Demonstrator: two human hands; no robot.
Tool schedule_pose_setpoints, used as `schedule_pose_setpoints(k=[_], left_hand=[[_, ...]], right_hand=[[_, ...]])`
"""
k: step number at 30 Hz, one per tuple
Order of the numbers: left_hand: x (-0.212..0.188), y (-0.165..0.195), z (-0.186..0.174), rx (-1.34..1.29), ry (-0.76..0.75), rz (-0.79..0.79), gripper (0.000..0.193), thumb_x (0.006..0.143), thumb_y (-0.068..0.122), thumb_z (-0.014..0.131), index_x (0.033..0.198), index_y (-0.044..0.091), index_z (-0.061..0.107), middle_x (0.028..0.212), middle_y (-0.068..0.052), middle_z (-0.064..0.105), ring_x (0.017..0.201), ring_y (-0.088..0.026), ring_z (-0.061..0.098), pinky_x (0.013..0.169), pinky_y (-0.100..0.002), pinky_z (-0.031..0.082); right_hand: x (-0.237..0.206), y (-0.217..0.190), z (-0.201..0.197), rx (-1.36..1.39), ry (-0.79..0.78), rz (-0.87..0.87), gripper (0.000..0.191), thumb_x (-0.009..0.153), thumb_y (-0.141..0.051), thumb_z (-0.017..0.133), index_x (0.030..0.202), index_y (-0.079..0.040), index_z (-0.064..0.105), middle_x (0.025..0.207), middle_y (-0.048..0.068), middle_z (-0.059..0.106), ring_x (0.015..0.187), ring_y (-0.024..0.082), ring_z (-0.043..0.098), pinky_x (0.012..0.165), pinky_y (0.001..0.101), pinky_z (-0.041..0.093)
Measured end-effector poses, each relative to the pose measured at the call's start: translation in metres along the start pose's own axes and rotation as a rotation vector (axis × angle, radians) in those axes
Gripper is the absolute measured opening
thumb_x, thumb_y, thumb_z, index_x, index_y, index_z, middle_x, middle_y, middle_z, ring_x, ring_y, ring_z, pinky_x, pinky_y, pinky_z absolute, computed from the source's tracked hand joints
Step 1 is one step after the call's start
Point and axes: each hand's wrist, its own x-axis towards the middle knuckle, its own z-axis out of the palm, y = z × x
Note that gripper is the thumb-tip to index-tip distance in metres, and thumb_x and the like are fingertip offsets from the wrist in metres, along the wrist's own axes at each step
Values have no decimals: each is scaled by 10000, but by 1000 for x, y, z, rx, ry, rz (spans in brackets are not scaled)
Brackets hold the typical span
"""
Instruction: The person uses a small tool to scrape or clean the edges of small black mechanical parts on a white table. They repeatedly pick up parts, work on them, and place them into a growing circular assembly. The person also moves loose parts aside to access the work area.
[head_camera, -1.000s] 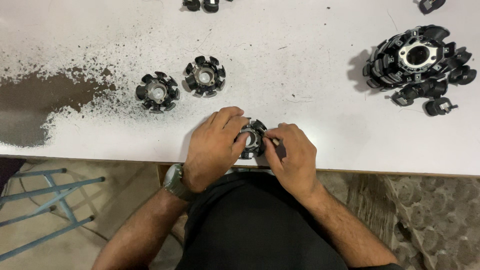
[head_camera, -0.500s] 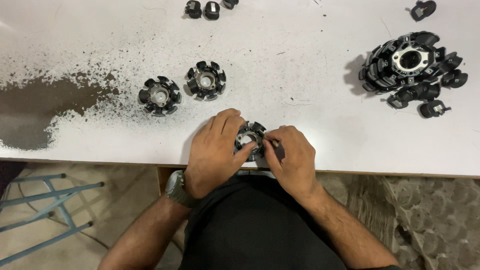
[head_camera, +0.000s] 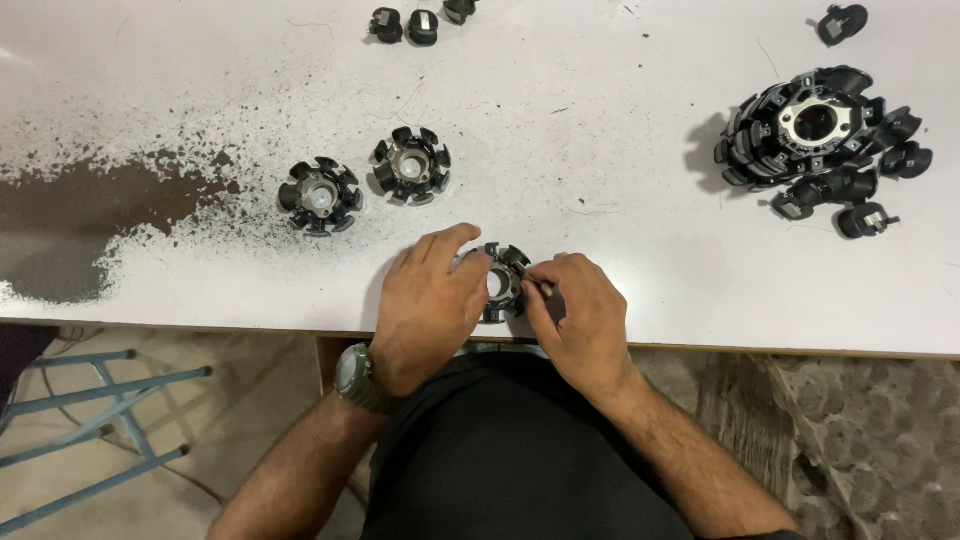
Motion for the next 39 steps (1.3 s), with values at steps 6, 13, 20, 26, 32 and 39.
schedule_pose_setpoints(k=[6, 13, 20, 26, 32, 39], left_hand=[[3, 1, 6, 32, -95, 96, 242, 873, 66, 635, 1105, 14, 680, 1272, -151, 637, 1100, -320, 668, 887, -443, 565], [8, 3, -1, -208, -77, -128, 137, 977, 92, 624, 1078, 7, 658, 1088, -126, 682, 919, -326, 686, 780, -428, 570], [7, 7, -4, -257, -76, -178, 112, 960, 87, 630, 1042, 19, 663, 1070, -116, 688, 892, -314, 692, 747, -420, 571], [3, 5, 1, -281, -49, -186, 128, 938, 63, 630, 1047, 1, 652, 1096, -130, 686, 889, -310, 699, 749, -415, 578], [-2, 1, 15, -239, -25, -166, 145, 882, 10, 620, 1023, -20, 631, 1139, -145, 682, 831, -294, 703, 682, -395, 582], [-11, 5, 23, -209, 110, -122, 158, 828, -1, 648, 982, 1, 612, 1156, -125, 680, 889, -300, 710, 718, -403, 584]], right_hand=[[1, 3, 2, -26, -36, 25, 198, 892, 11, 760, 1040, -30, 635, 905, 96, 645, 783, 222, 647, 663, 357, 519], [-3, 5, 1, 0, 8, -120, 230, 876, -11, 765, 1058, -52, 631, 1016, 107, 682, 1067, 276, 680, 1075, 520, 508], [-2, 2, 4, -21, -8, -103, 209, 879, -9, 778, 1034, -58, 647, 1010, 87, 692, 1123, 294, 670, 1088, 518, 496], [2, 0, 5, -29, -11, -89, 209, 887, 1, 776, 1049, -44, 652, 1011, 102, 683, 1101, 303, 664, 1048, 499, 520], [-1, 0, 5, -72, 12, -90, 243, 863, 8, 780, 1059, -51, 649, 1021, 104, 689, 1106, 302, 667, 1038, 500, 514], [-7, 4, 10, -102, 33, -164, 267, 863, 4, 798, 1068, -72, 645, 1011, 64, 695, 1130, 278, 676, 1072, 510, 492]])
